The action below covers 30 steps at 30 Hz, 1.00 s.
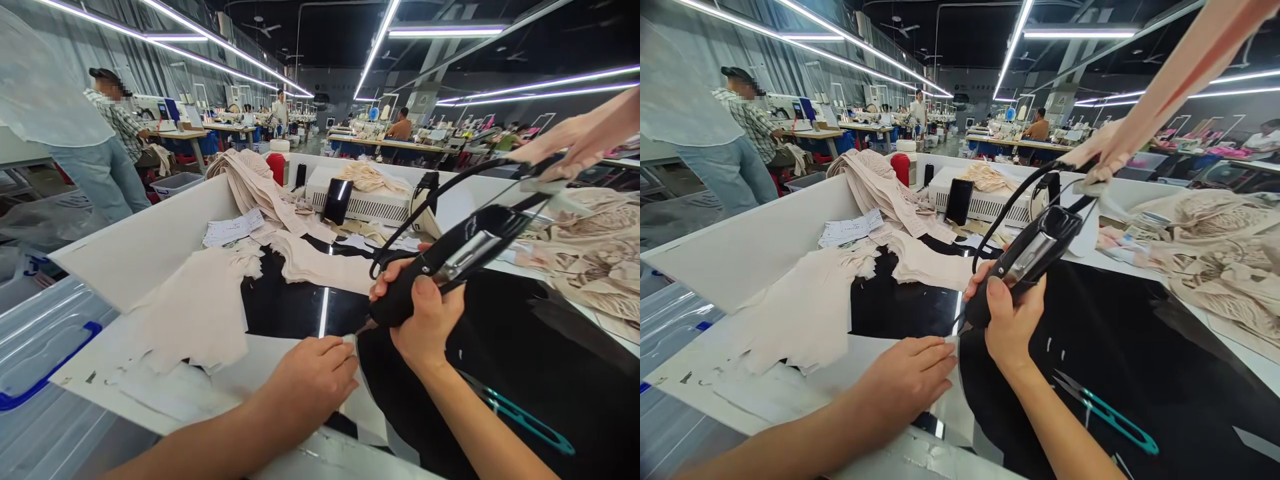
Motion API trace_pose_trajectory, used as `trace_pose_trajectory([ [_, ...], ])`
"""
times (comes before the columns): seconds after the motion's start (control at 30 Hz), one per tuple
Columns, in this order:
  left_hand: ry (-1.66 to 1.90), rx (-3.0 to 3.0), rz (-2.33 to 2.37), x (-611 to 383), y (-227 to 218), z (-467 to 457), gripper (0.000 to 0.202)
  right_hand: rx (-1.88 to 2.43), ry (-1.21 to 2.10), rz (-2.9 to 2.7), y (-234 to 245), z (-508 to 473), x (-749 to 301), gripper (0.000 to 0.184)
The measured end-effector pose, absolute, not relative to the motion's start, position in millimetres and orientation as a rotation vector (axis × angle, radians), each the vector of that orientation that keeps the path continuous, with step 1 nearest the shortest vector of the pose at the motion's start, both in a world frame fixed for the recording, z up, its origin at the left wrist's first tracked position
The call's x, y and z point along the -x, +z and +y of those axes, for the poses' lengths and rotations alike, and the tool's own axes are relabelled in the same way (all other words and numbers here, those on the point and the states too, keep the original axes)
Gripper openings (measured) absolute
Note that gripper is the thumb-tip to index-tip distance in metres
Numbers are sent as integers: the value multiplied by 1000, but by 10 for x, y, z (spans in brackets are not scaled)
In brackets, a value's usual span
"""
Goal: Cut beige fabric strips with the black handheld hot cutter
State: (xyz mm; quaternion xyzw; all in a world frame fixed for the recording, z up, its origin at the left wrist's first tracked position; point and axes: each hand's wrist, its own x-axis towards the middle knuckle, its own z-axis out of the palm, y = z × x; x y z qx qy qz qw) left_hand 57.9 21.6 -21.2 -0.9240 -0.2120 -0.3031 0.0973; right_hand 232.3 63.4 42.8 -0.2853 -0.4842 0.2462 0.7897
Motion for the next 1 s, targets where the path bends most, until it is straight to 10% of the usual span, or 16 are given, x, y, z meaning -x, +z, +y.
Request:
trace_pose_trajectory([
  [1.0,-902,2768,-639,-575,-245,211,25,599,536,-1059,429,614,-2318,43],
])
